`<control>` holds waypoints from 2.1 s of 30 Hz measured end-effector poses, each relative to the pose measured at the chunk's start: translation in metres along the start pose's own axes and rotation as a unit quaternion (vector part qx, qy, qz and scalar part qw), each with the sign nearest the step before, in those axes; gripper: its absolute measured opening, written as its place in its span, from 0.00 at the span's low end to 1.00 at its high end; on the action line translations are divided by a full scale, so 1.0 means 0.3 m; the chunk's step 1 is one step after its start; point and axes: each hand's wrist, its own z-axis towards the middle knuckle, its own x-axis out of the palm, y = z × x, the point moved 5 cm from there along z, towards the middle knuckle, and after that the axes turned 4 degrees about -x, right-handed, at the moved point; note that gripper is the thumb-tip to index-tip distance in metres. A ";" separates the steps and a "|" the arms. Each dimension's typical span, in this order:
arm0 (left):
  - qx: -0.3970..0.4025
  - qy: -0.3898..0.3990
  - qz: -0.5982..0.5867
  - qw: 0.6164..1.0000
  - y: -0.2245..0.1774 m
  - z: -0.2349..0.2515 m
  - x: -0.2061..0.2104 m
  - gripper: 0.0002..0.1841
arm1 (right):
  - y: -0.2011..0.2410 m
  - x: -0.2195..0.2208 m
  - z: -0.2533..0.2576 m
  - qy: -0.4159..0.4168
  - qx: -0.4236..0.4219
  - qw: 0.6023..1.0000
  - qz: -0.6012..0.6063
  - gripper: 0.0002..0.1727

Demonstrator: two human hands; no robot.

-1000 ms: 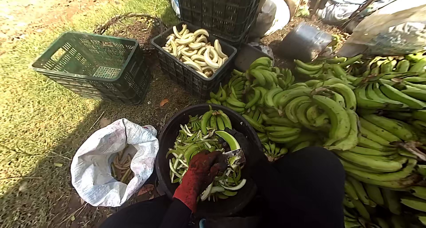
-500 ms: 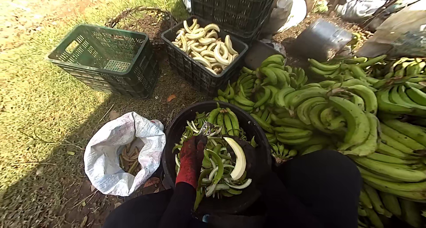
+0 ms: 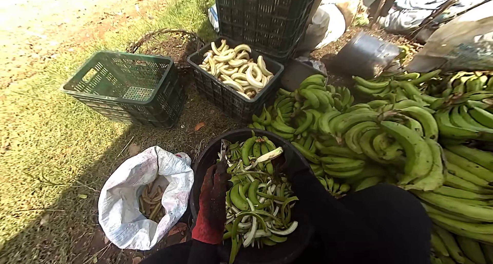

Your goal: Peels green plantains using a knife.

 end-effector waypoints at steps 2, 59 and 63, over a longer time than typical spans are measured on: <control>-0.008 0.005 -0.004 1.000 0.004 0.001 0.007 0.27 | 0.234 0.158 0.032 0.075 0.011 0.964 0.256 0.32; 0.092 0.279 0.279 0.914 0.144 -0.140 0.265 0.25 | 0.020 -0.008 -0.299 0.258 -0.032 0.961 0.095 0.29; 0.091 0.264 0.286 0.916 0.153 -0.140 0.243 0.25 | 0.039 -0.004 -0.320 0.215 -0.022 0.973 0.085 0.29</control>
